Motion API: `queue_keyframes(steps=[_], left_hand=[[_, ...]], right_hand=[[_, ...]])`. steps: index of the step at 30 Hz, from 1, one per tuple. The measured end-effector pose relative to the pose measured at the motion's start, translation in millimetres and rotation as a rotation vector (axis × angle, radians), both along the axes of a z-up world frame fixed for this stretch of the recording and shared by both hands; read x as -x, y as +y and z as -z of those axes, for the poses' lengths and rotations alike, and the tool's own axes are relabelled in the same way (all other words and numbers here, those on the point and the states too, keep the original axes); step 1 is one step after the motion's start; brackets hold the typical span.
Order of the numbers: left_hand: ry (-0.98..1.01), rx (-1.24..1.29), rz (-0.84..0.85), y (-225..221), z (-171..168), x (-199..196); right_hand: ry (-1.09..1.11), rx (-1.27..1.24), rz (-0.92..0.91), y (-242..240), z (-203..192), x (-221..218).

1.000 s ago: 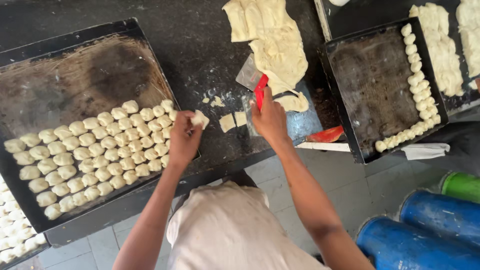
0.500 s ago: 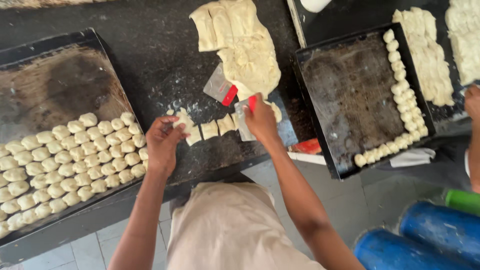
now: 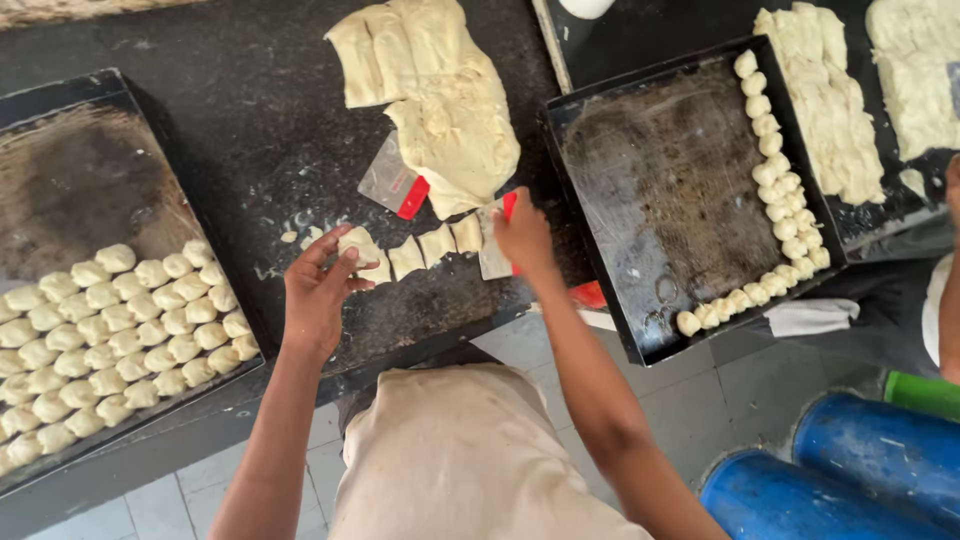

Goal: The person shapes small pieces of dough into balls by hand and places them in rows on metal baking trays.

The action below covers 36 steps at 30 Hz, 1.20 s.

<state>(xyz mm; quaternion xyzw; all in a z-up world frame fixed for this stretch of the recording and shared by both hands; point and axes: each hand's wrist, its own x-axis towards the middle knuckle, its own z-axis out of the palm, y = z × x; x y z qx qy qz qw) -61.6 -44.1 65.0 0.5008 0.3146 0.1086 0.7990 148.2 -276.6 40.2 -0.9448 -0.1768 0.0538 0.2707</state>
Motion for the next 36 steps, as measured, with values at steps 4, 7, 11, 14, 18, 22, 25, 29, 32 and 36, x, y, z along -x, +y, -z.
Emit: queue_keyframes(steps=[4,7,11,14,18,22,25,29,32,36], left_hand=[[-0.061,-0.137,0.006,4,15,-3],[-0.061,-0.088,-0.030,0,27,8],[-0.101,-0.057,-0.063,1,20,18],[-0.147,-0.041,-0.055,5,1,19],[-0.125,-0.020,0.012,5,-22,16],[-0.180,-0.081,0.102,3,-36,3],[-0.211,-0.216,0.139,5,-41,2],[0.084,-0.432,0.030,13,-53,10],[-0.124,0.142,-0.052,19,-67,18],[-0.078,0.125,0.077,32,-79,24]], right_hand=[[-0.199,-0.191,0.051,-28,-54,-20],[0.012,-0.072,0.238,-41,-78,-12],[-0.044,0.148,0.072,-22,-40,1],[-0.015,0.212,0.028,-13,-2,-23],[-0.153,-0.167,-0.117,-3,-1,-69],[-0.058,-0.494,-0.517,46,-31,-44],[0.637,-0.597,-0.615,74,-41,28],[-0.277,-0.519,-0.962,90,-75,79],[-0.483,-0.456,-0.991,101,-109,92],[-0.055,-0.609,-0.893,125,-131,85]])
